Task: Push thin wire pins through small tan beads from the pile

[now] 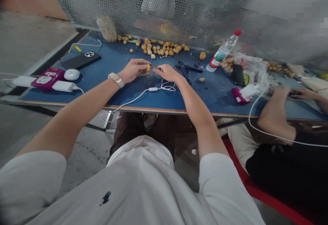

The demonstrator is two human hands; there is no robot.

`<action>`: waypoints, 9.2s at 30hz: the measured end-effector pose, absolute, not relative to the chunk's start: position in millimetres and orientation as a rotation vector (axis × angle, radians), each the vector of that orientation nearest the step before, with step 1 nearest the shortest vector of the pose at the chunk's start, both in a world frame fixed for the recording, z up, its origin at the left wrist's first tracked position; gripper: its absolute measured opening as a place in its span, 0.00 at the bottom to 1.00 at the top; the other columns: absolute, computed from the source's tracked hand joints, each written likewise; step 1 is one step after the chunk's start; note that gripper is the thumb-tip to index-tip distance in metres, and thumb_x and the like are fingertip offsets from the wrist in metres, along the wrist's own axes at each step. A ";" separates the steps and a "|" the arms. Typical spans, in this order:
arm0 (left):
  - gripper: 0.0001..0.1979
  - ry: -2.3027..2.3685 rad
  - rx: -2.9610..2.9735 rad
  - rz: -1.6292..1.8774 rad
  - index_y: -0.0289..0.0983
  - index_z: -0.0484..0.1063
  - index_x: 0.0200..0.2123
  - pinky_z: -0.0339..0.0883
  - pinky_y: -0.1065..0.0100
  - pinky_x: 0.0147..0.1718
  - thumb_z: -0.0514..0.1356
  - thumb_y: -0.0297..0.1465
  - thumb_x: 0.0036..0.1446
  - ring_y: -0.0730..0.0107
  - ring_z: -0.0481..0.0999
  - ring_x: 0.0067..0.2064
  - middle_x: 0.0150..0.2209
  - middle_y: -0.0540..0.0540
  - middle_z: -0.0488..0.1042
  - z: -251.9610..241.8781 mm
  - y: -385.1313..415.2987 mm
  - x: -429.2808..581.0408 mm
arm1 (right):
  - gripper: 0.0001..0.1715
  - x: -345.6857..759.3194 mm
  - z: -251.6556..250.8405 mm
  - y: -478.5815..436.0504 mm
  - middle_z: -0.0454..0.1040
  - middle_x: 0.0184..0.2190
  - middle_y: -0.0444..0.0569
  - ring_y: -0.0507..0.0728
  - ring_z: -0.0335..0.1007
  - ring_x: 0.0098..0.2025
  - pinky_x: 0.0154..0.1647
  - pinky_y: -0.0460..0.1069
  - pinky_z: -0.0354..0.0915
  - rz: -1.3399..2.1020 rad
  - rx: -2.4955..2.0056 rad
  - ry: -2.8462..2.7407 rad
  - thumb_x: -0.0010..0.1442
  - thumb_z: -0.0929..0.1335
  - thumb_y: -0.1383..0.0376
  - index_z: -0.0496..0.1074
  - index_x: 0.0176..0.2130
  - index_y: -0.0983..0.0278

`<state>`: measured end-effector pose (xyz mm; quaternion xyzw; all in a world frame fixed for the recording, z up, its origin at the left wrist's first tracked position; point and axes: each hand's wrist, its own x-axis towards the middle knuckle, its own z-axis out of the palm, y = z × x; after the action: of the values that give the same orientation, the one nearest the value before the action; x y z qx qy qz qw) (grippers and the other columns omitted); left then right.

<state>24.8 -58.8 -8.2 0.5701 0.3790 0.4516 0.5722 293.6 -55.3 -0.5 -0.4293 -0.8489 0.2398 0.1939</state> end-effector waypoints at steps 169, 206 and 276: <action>0.13 0.915 1.264 1.066 0.35 0.89 0.46 0.91 0.53 0.69 0.88 0.26 0.66 0.59 0.97 0.51 0.43 0.41 0.93 -0.9 -71.1 24.8 | 0.52 286.6 8.8 -67.0 0.60 0.26 0.43 0.57 0.55 0.31 0.37 0.55 0.51 0.632 -1.173 -2.434 0.81 0.66 0.16 0.60 0.32 0.55; 0.13 0.926 1.268 1.055 0.36 0.89 0.47 0.90 0.49 0.74 0.87 0.26 0.67 0.51 0.98 0.59 0.46 0.39 0.93 1.2 -75.2 28.3 | 0.54 286.2 8.6 -70.2 0.66 0.27 0.44 0.59 0.62 0.33 0.39 0.56 0.55 0.642 -1.232 -2.335 0.80 0.61 0.13 0.65 0.35 0.55; 0.15 0.799 1.377 1.118 0.40 0.83 0.45 0.92 0.47 0.70 0.86 0.28 0.70 0.58 0.97 0.52 0.41 0.46 0.91 -3.6 -70.0 29.8 | 0.52 287.7 7.4 -68.0 0.64 0.26 0.43 0.57 0.59 0.32 0.37 0.55 0.54 0.645 -1.193 -2.374 0.82 0.63 0.15 0.63 0.34 0.55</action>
<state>29.8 -70.0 -3.6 0.5849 0.3393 0.4748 0.5633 287.7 -68.0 7.4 -0.4274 -0.8503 0.2309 0.2023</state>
